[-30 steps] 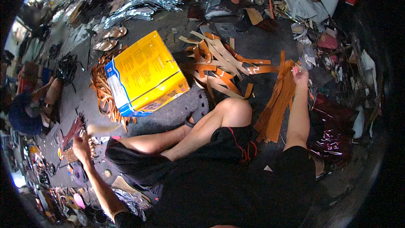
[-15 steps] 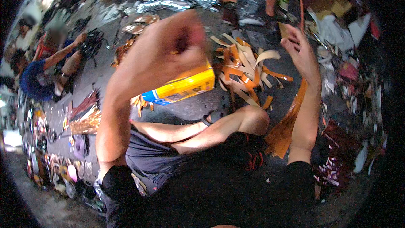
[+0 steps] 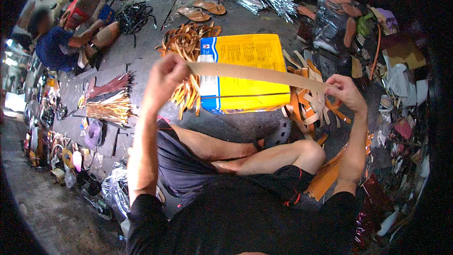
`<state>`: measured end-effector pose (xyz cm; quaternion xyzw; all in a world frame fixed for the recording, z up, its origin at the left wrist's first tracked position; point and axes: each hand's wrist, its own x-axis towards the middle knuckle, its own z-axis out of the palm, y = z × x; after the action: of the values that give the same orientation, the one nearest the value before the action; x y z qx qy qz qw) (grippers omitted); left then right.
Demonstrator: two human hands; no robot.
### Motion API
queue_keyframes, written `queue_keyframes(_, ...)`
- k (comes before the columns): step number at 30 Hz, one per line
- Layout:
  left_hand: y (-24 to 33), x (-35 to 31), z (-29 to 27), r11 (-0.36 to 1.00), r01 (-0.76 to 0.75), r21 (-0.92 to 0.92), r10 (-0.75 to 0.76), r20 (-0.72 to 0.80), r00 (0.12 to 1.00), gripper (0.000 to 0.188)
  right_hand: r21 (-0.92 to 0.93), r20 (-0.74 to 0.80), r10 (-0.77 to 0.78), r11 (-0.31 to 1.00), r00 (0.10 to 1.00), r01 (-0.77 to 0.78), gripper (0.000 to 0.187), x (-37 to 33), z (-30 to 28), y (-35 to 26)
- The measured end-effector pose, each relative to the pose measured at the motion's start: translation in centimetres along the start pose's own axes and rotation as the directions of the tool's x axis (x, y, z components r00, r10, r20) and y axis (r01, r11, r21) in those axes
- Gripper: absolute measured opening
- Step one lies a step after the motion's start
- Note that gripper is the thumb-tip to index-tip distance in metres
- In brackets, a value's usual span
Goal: The person sits on the floor and repeatedly picks up thin orange strips from a pile, folds them, and places them onto a yellow box. The person continues this repetitive folding and stacking process throughout the clip.
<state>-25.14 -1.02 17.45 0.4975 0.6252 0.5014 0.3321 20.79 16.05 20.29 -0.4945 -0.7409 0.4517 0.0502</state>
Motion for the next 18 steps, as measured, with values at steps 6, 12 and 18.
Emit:
queue_keyframes(6,-7.8,-0.5,3.8,0.982,0.142,0.128,-0.119,-0.172,0.978,0.017,-0.243,-0.442,-0.288,0.95,0.849,0.196,0.021,6.3,4.9,-1.9)
queue_keyframes(12,-7.2,-0.4,4.7,0.984,0.132,0.122,-0.094,-0.274,0.957,0.016,-0.139,-0.039,-0.776,0.628,0.629,0.766,0.015,12.8,18.2,-13.0)
queue_keyframes(18,-8.2,0.0,4.5,0.989,0.147,0.016,-0.137,-0.274,0.952,0.016,-0.131,0.031,-0.779,0.618,0.626,0.775,0.012,16.9,23.1,-14.2)
